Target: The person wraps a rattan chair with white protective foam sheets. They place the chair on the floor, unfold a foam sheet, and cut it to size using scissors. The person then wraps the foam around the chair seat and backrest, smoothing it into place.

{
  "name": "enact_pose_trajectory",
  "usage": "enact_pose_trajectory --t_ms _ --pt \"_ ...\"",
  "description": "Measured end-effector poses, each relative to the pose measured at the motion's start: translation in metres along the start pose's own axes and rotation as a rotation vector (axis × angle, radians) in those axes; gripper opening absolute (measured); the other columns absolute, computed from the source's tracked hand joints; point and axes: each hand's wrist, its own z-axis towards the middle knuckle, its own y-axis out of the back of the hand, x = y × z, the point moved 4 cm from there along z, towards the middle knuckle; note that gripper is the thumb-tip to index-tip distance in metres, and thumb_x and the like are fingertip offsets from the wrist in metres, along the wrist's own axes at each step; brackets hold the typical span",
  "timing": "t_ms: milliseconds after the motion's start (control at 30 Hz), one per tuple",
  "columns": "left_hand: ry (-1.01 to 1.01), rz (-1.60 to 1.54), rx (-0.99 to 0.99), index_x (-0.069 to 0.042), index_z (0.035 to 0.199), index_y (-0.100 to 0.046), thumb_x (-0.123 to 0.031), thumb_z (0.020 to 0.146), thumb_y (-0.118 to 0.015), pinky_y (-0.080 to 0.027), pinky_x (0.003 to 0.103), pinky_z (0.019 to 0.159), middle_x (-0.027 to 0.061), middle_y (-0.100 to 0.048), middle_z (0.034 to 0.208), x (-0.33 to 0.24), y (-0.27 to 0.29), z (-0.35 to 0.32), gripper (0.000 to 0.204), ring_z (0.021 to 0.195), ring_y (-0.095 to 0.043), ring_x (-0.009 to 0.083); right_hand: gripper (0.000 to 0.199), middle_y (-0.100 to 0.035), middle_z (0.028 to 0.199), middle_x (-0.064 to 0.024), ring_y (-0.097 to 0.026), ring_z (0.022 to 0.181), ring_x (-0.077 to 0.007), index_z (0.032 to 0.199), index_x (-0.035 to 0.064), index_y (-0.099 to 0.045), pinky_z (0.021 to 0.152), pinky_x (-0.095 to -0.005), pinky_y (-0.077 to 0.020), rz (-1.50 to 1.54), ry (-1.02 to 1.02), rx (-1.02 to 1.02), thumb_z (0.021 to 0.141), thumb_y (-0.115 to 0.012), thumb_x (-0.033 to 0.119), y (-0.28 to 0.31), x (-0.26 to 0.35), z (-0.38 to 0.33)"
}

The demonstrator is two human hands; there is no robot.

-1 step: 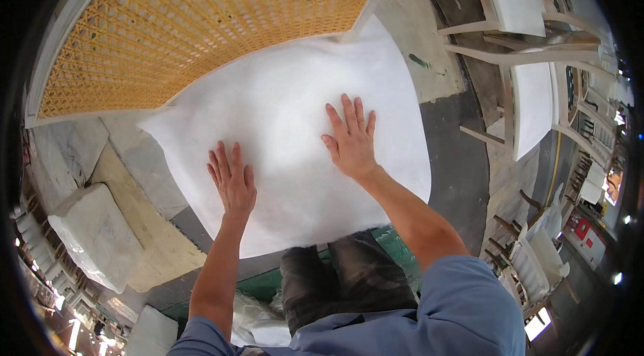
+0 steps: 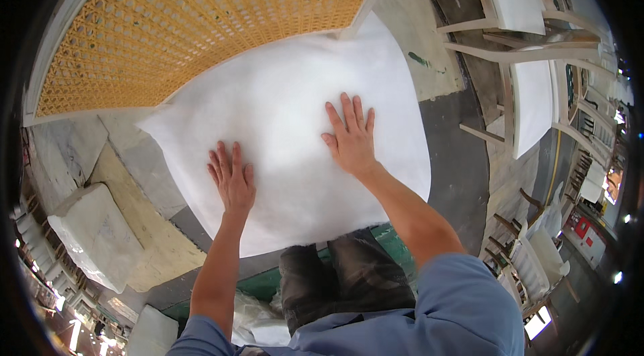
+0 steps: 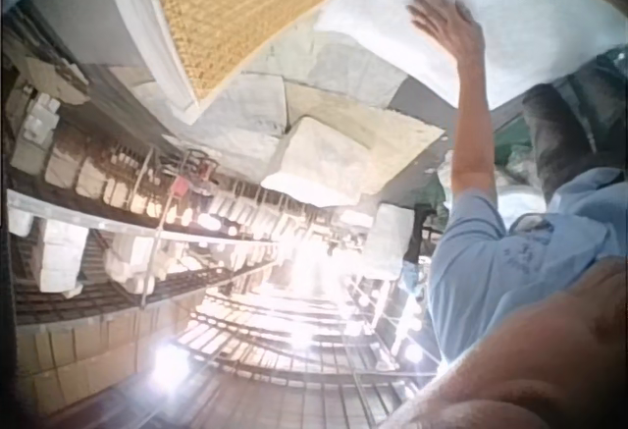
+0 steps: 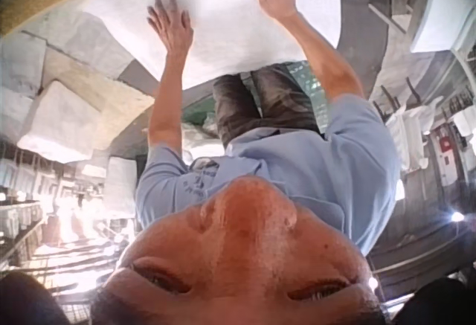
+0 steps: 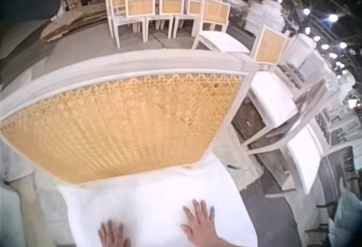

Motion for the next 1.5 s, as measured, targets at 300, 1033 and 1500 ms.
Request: enact_pose_trajectory --t_ms 300,1033,1500 --pt "0.542 -0.336 -0.441 -0.005 0.155 -0.043 -0.015 0.104 -0.058 -0.028 0.048 0.123 0.0190 -0.042 0.159 0.094 0.036 -0.043 0.054 0.150 -0.033 0.0390 0.058 -0.036 0.165 -0.0141 -0.034 0.152 -0.0344 0.158 0.0131 -0.040 0.118 -0.0605 -0.0240 -0.053 -0.354 -0.257 0.107 -0.049 0.039 0.031 -0.083 -0.037" --pt "1.093 -1.351 0.036 -0.004 0.134 -0.059 -0.028 0.109 -0.049 -0.059 0.037 0.092 0.0090 -0.070 0.121 0.156 -0.034 -0.038 0.036 0.104 -0.069 0.0224 0.060 -0.063 0.140 -0.0193 -0.060 0.127 -0.0268 0.143 -0.0047 -0.057 0.107 -0.0346 -0.0456 0.986 -0.958 -0.022 0.111 -0.041 0.043 -0.050 -0.088 -0.053" --pt "0.361 -0.451 -0.384 -0.003 0.129 -0.063 0.006 0.094 -0.063 -0.053 0.035 0.091 0.0108 -0.066 0.119 0.046 0.046 -0.017 0.036 0.105 -0.063 0.0224 0.049 -0.060 0.140 -0.0140 -0.055 0.128 -0.0389 0.136 0.0072 -0.060 0.107 -0.0483 -0.0438 0.230 -0.149 -0.553 0.090 -0.074 0.018 0.093 -0.099 0.020"
